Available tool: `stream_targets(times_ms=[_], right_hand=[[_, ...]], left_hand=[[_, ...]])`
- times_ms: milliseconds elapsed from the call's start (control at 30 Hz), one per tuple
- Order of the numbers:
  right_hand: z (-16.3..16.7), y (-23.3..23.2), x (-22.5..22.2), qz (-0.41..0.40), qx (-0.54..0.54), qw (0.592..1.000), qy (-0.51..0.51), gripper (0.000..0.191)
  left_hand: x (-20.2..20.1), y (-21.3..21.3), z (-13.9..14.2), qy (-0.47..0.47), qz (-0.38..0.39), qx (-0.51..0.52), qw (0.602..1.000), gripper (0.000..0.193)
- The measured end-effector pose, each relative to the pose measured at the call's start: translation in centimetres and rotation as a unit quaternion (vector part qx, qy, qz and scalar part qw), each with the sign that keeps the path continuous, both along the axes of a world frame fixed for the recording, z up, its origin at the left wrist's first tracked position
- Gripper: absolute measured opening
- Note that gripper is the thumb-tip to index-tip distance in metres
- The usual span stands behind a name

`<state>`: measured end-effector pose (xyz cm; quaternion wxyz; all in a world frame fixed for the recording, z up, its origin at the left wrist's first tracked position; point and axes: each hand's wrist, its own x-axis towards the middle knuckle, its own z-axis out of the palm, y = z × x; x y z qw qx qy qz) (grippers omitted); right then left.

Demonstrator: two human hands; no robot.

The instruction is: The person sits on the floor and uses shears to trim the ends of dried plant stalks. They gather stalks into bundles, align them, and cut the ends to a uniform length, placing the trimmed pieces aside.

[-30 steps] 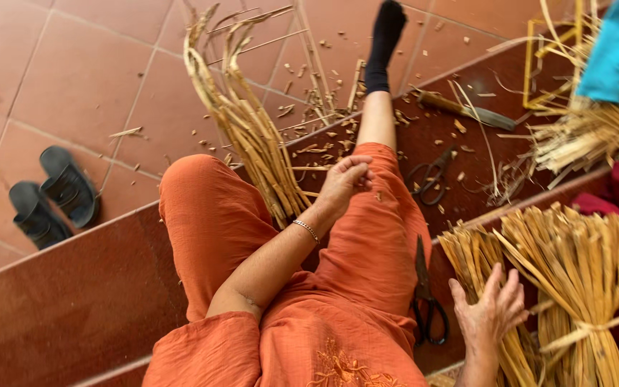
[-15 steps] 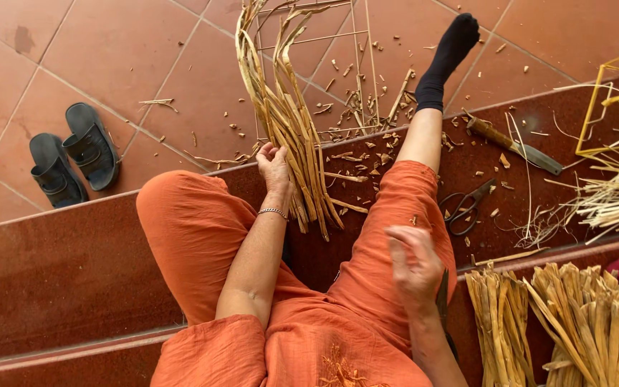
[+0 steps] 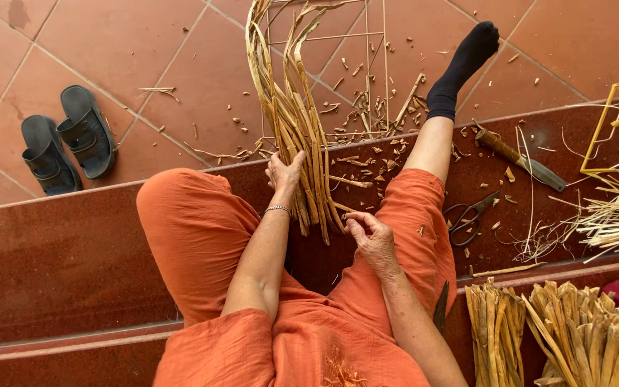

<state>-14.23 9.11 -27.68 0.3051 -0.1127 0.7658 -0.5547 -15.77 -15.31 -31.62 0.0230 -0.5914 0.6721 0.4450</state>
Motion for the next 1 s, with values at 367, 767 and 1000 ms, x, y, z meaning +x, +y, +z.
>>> stream_targets(times_ms=[367, 767, 1000], right_hand=[[1.4, -1.0, -0.6, -0.008, -0.012, 1.0, -0.009, 0.018], [1.9, -1.4, -0.7, 0.005, 0.002, 1.0, -0.014, 0.018], [2.0, -1.7, -0.9, -0.002, -0.001, 0.999, -0.036, 0.019]], left_hand=[[0.7, -0.5, 1.5, 0.187, 0.134, -0.036, 0.973, 0.045], [2.1, 0.0, 3.3, 0.26, 0.099, 0.16, 0.947, 0.028], [2.0, 0.3, 4.1, 0.365, 0.176, 0.123, 0.906, 0.018]])
